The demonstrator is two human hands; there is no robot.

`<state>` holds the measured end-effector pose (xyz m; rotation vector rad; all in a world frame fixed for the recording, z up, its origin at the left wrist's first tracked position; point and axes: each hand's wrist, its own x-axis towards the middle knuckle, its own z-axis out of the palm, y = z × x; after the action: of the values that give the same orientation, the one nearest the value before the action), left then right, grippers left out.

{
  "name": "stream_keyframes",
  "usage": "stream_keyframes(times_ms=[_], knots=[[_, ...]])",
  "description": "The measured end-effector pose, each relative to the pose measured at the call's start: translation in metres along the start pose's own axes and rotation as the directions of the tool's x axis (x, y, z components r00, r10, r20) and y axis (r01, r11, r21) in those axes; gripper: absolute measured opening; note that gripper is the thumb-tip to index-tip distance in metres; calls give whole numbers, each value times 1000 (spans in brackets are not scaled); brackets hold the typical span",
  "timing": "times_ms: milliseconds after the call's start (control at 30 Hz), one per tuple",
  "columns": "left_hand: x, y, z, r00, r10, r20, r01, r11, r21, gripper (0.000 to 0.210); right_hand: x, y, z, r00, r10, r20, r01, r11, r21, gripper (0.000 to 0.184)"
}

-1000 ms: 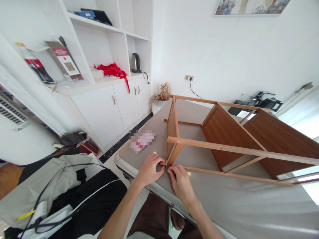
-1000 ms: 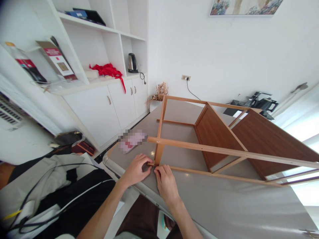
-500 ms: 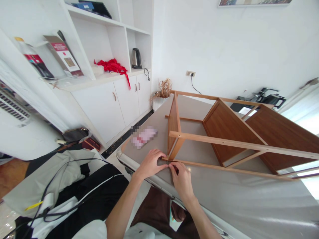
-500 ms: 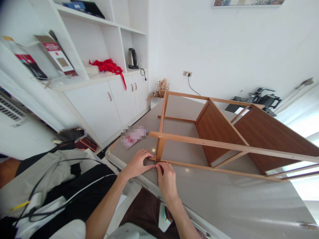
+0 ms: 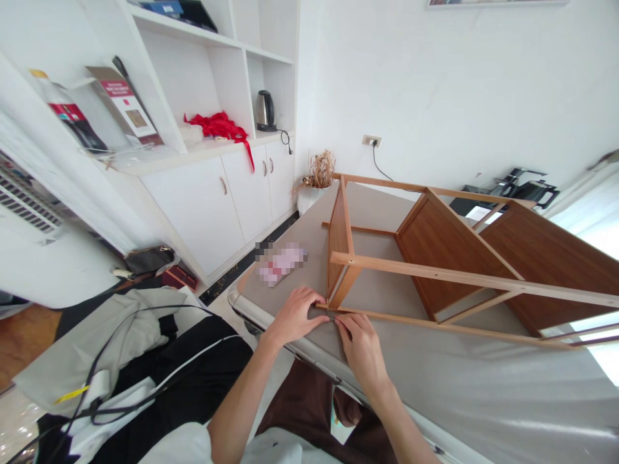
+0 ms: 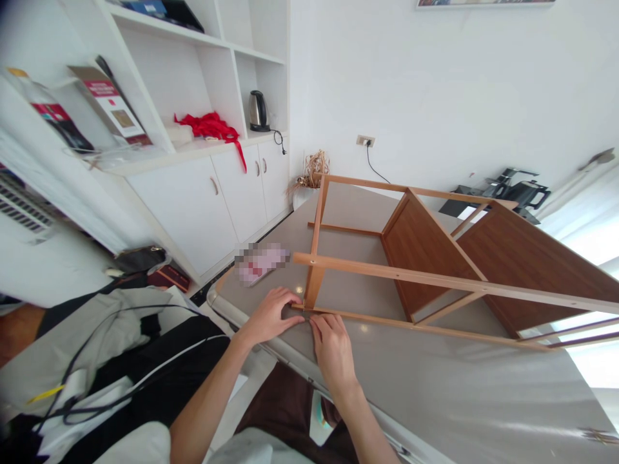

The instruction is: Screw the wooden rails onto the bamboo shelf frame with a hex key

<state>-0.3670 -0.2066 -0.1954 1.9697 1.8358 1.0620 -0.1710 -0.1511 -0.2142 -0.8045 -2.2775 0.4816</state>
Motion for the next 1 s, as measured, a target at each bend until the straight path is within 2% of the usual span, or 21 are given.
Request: stream_keyframes(times_ms=[200, 333, 533, 667, 800, 1000], knots=[[1, 4, -2, 1000, -16, 12, 16, 1000, 6, 25, 7, -7, 0, 999, 40, -1, -40, 999, -2, 15], [2, 6, -3, 1000, -28, 12, 28, 1000, 13, 20, 14, -8, -1, 992, 128, 10, -128, 991, 32, 11], [1, 3, -2, 1000, -21, 8, 21, 1000, 10, 31, 13, -8, 1, 964, 253, 80, -263, 950, 168, 12], [0, 1, 0, 1000, -25, -4, 25, 1000, 3, 29, 8, -9, 4, 955, 283, 87, -295, 935, 194, 18], [0, 0, 0, 1000, -18, -3, 18, 1000, 5, 28, 3, -11, 7, 949, 311, 48, -315, 932, 178, 22], [0, 0, 1, 1000, -14, -14, 14, 1000, 9, 29, 2, -14, 9, 955, 296, -6, -292, 947, 133, 27]])
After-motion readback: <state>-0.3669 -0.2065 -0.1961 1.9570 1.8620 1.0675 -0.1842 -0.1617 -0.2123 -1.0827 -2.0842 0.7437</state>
